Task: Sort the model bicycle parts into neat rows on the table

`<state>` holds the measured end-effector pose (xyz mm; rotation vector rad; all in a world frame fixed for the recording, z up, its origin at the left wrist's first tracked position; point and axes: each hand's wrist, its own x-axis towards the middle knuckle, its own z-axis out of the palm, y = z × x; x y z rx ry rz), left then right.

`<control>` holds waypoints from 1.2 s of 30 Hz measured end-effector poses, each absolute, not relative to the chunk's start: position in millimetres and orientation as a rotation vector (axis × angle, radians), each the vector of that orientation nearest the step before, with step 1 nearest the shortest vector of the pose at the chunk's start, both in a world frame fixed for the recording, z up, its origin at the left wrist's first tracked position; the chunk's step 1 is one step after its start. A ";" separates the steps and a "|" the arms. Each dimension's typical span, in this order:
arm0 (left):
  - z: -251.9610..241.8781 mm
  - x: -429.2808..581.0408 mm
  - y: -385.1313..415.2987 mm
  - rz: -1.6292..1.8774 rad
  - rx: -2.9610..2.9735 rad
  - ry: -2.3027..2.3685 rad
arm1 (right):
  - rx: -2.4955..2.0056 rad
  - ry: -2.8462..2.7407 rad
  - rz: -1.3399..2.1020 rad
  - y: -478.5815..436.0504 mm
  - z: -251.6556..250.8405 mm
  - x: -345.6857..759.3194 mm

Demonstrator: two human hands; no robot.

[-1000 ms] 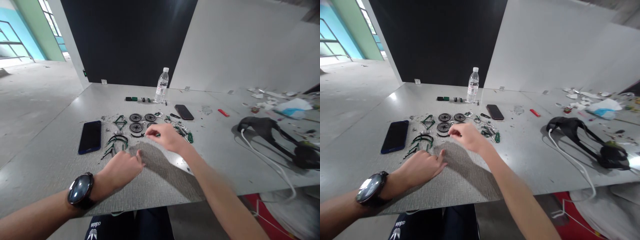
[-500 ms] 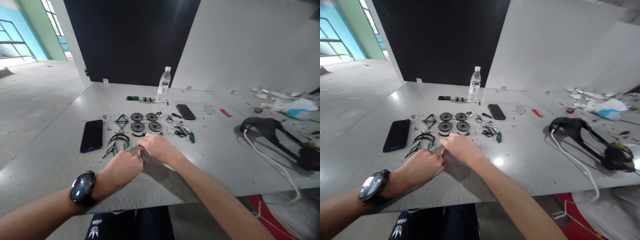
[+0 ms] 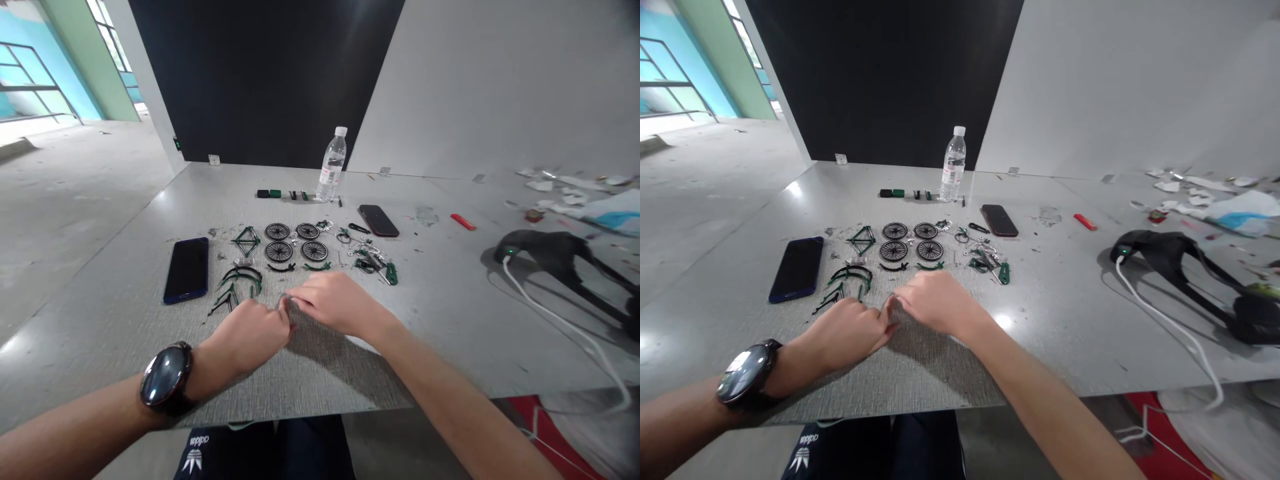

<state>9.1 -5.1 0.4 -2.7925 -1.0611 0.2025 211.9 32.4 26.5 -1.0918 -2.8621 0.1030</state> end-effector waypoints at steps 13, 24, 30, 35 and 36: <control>-1.9 8.5 -5.8 0.160 -2.763 -0.984 | -1.098 -2.789 0.071 42.5 4.4 194.2; 4.5 12.2 -7.6 0.234 -2.725 -0.972 | -1.312 -2.624 0.414 53.5 8.4 181.0; 2.0 11.4 -8.3 0.240 -2.719 -0.981 | -1.237 -2.640 0.370 54.0 6.9 183.0; -3.1 9.2 -6.9 0.212 -2.720 -0.941 | -1.190 -2.675 0.340 55.8 6.5 182.4; -3.2 9.1 -6.7 0.211 -2.718 -0.940 | -1.192 -2.683 0.334 56.0 6.5 181.9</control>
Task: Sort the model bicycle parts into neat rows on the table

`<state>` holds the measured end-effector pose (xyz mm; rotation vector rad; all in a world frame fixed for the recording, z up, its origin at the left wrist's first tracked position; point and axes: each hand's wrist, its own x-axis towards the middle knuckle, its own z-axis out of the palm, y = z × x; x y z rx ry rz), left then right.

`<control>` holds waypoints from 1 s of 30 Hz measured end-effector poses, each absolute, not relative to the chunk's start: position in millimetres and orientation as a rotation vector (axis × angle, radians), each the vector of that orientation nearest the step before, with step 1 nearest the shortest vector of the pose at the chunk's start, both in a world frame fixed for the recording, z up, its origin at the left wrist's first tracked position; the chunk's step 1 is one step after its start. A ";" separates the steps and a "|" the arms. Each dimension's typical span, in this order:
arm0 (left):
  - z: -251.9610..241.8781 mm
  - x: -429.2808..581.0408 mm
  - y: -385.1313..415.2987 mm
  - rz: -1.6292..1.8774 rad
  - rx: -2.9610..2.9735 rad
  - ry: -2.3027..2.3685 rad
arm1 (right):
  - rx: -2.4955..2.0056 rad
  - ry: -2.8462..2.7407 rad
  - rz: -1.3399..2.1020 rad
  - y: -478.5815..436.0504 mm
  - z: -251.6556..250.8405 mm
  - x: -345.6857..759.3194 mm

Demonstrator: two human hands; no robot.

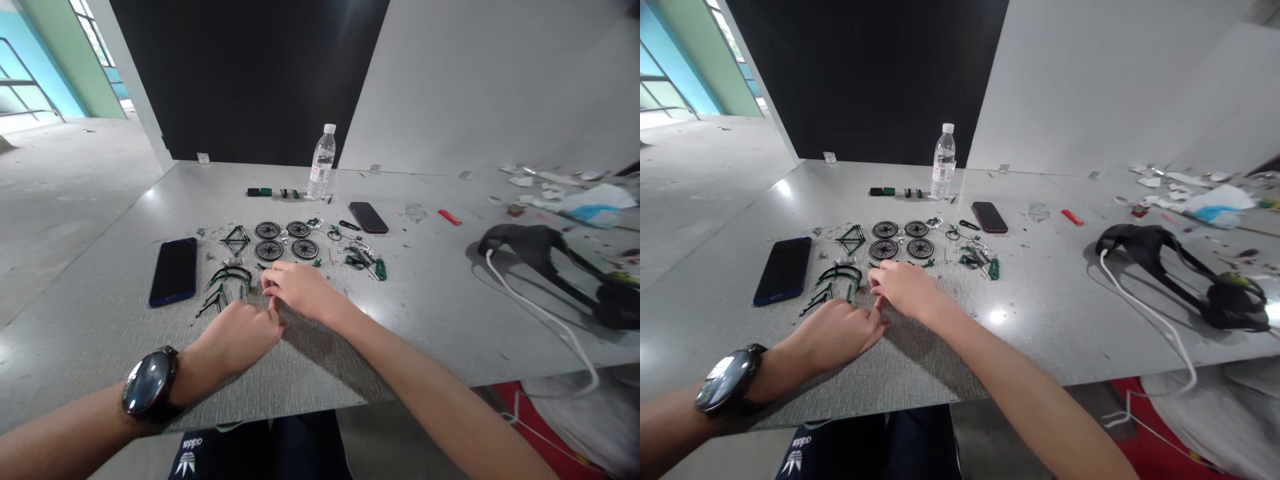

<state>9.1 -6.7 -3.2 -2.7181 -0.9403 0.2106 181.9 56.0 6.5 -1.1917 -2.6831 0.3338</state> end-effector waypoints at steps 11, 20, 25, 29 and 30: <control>-8.2 8.3 -6.5 0.194 -2.715 -0.957 | -1.108 -2.588 0.567 47.8 14.1 191.6; -9.6 7.6 -6.8 0.156 -2.702 -0.969 | -1.219 -2.531 0.682 43.0 16.0 202.1; -6.3 8.9 -8.1 0.171 -2.696 -0.993 | -1.164 -2.514 0.734 41.6 17.7 202.4; -3.3 10.3 -8.0 0.215 -2.703 -1.003 | -1.151 -2.515 0.734 42.1 17.2 204.4; -3.0 10.4 -7.8 0.217 -2.706 -0.999 | -1.144 -2.524 0.723 42.3 17.2 205.0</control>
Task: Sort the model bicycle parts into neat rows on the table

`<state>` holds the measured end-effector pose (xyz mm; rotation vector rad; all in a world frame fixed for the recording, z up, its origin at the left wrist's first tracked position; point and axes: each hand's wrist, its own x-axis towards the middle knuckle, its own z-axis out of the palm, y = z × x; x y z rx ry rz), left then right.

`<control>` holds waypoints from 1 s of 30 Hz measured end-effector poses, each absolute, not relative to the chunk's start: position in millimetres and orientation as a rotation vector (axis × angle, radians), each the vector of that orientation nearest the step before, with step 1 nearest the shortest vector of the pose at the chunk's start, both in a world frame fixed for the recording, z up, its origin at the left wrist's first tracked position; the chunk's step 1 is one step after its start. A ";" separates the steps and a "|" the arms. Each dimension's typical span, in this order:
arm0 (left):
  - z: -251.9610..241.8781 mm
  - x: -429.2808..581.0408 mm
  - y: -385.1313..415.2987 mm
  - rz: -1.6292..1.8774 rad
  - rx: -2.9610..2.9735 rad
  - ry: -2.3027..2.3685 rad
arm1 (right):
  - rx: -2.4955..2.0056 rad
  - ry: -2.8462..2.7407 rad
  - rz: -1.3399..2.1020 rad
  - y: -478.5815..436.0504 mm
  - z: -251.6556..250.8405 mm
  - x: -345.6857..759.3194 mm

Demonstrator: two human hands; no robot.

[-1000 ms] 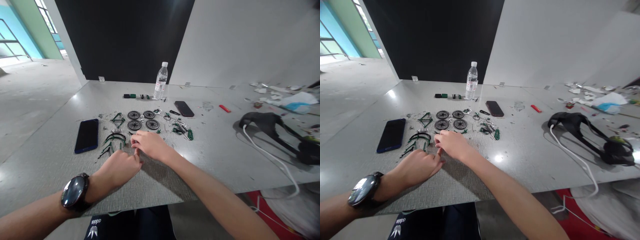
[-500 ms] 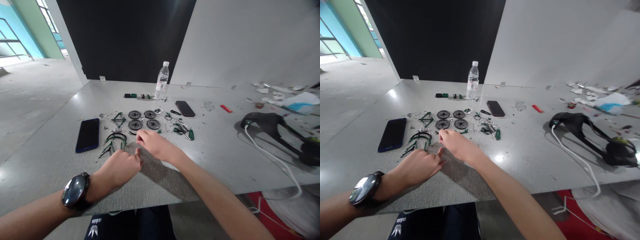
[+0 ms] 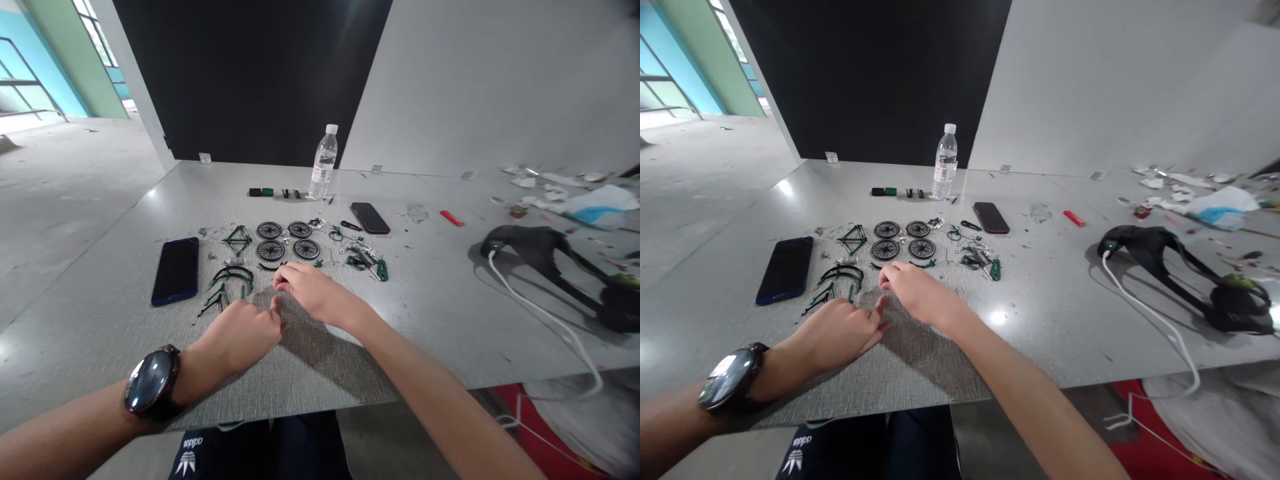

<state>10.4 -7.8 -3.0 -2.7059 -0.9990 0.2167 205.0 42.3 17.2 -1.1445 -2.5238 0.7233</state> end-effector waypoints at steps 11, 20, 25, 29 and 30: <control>-7.6 8.1 -7.4 0.152 -2.723 -0.999 | -1.083 -2.526 0.607 42.0 24.3 199.6; -6.7 9.3 -5.2 0.157 -2.735 -0.961 | -1.041 -2.865 -0.027 40.6 18.0 194.3; -9.0 8.6 -5.0 0.124 -2.731 -1.008 | -1.005 -2.933 -0.254 35.4 19.8 183.4; -7.7 9.0 -5.9 0.139 -2.730 -1.009 | -0.989 -2.885 -0.198 34.9 26.2 190.0; -6.6 9.4 -6.2 0.148 -2.729 -1.008 | -1.008 -2.853 -0.167 35.1 29.2 194.2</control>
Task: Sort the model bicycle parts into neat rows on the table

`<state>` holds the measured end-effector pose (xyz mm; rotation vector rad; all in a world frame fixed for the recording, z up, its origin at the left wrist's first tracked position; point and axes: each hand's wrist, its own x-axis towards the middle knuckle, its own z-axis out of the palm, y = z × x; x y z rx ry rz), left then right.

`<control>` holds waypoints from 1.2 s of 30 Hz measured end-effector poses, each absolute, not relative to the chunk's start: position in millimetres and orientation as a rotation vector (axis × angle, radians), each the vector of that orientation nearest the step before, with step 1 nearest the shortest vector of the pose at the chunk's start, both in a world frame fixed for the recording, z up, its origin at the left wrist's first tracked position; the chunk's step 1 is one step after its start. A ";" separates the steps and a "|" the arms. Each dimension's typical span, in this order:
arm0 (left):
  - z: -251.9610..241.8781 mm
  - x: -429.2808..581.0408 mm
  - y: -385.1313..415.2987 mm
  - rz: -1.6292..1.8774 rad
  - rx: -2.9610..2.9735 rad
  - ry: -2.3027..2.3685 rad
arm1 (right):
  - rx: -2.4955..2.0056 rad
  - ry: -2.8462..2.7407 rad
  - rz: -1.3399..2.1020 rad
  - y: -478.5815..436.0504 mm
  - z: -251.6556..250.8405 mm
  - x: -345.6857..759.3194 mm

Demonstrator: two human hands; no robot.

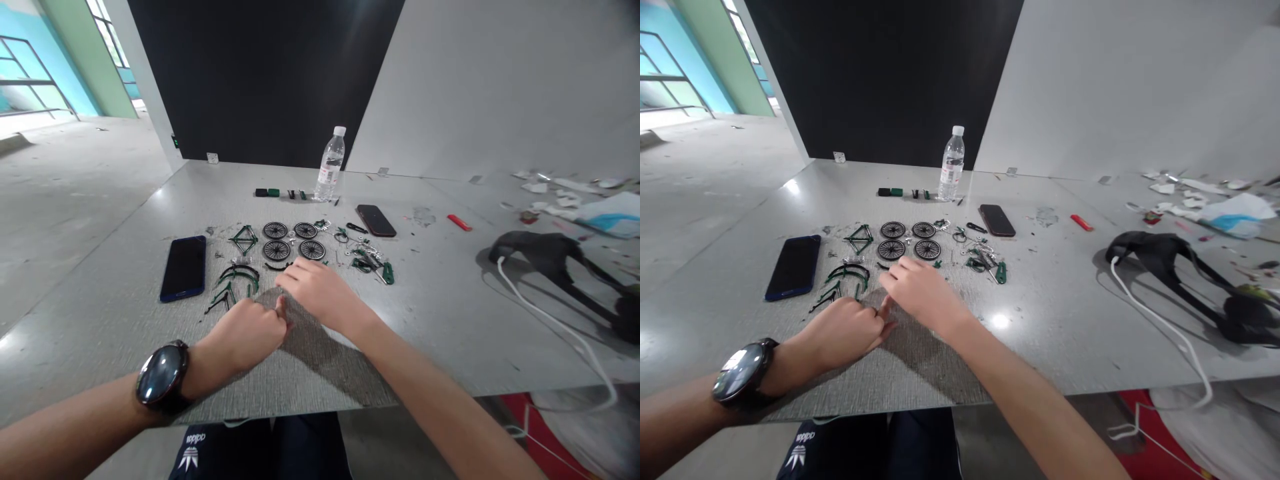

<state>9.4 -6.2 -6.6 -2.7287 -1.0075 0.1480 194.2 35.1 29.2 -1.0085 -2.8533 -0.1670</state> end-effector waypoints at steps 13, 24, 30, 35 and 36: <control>-2.5 10.0 -5.9 0.213 -2.744 -1.011 | -0.974 -2.878 -0.008 34.8 20.1 203.4; 2.0 10.8 -6.6 0.195 -2.752 -0.999 | -1.158 -2.747 0.246 38.9 15.7 204.8; 1.2 10.5 -7.3 0.187 -2.732 -0.989 | -1.236 -2.706 0.313 37.2 18.5 204.4; 2.2 10.8 -7.2 0.223 -2.732 -0.991 | -1.283 -2.699 0.329 35.7 19.9 203.6; 1.8 10.7 -7.2 0.228 -2.731 -0.991 | -1.288 -2.701 0.329 35.7 20.1 203.6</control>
